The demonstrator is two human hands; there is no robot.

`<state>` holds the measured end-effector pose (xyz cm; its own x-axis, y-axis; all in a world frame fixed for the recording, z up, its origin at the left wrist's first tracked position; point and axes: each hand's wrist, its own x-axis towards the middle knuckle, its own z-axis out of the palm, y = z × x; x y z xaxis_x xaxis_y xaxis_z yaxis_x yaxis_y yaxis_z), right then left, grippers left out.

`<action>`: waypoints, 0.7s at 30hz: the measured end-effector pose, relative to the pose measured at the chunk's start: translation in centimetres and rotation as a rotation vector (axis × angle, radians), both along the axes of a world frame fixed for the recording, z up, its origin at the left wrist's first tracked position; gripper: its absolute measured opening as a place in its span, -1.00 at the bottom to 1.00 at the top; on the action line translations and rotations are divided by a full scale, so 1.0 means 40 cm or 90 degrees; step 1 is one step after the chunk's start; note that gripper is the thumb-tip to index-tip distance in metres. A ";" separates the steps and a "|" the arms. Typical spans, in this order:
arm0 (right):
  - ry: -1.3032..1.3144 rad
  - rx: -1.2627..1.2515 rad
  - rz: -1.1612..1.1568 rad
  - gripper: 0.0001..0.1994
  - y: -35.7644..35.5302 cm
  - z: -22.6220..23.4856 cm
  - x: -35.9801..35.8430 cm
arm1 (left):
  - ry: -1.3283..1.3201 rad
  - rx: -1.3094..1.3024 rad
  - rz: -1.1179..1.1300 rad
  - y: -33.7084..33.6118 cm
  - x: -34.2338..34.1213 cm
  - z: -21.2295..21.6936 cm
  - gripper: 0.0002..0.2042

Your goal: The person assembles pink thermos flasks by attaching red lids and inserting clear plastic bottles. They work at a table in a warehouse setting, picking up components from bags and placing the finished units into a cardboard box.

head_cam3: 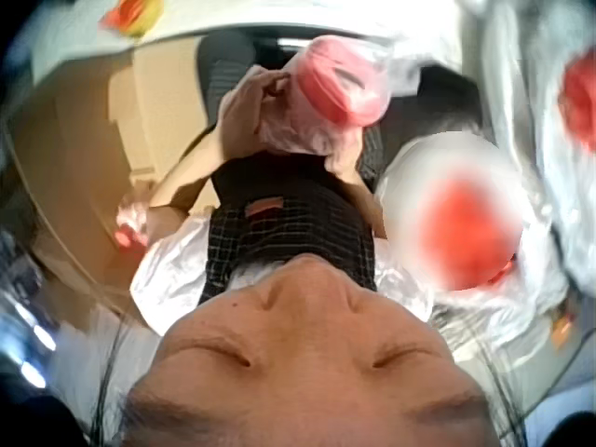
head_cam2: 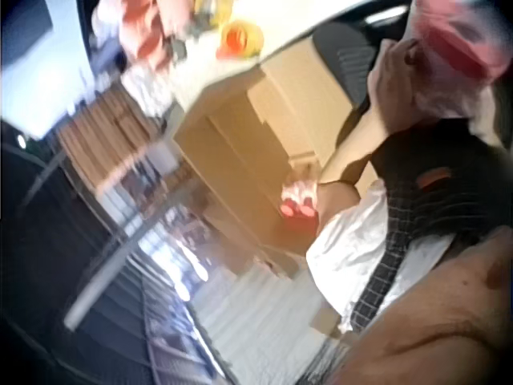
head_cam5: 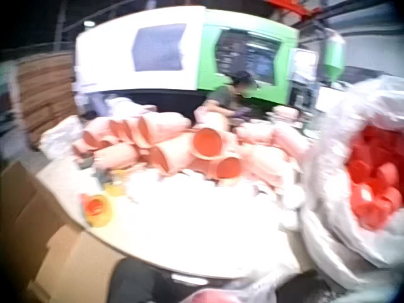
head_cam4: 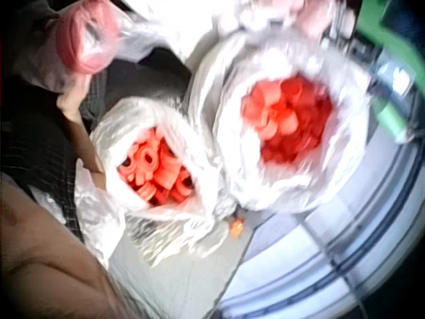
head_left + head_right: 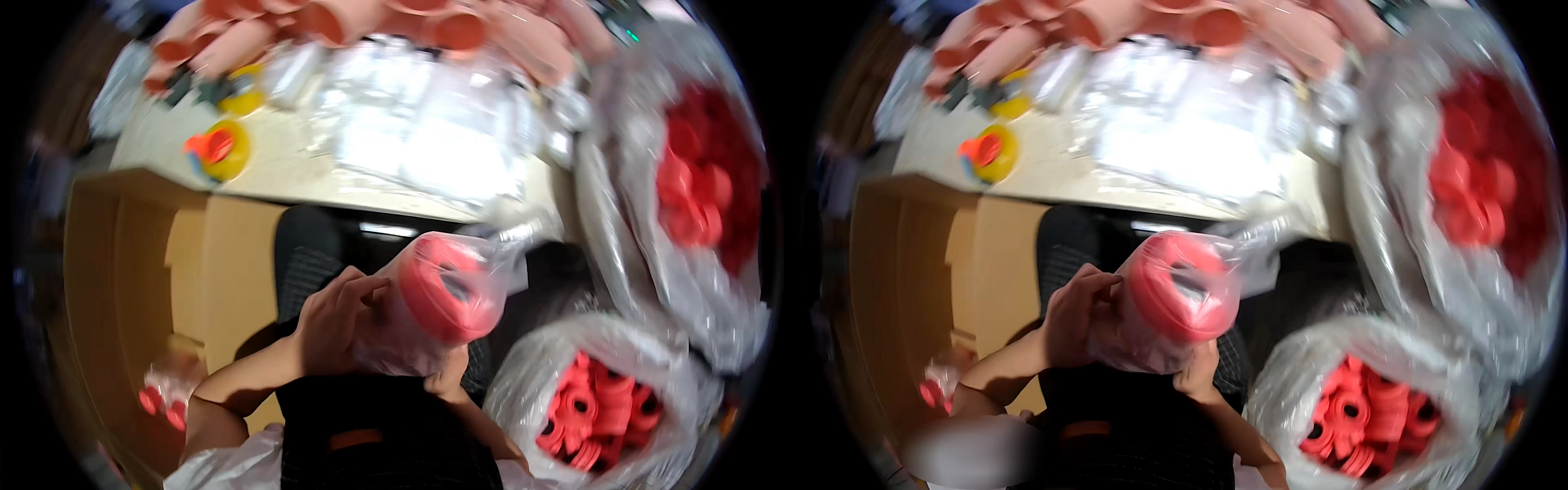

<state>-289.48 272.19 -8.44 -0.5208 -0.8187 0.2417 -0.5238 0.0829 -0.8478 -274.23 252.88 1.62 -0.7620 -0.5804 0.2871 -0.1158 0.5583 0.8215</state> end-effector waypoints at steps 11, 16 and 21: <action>-0.362 0.327 0.718 -0.32 -0.240 0.153 0.236 | 0.287 0.274 0.735 0.121 0.470 -0.120 -0.59; -0.388 0.233 0.763 -0.29 -0.245 0.179 0.319 | 0.286 0.679 0.661 0.001 1.076 -0.120 -0.57; -0.435 0.131 0.454 -0.41 -0.202 0.026 0.164 | -0.458 0.329 0.730 -0.097 1.309 -0.285 -0.56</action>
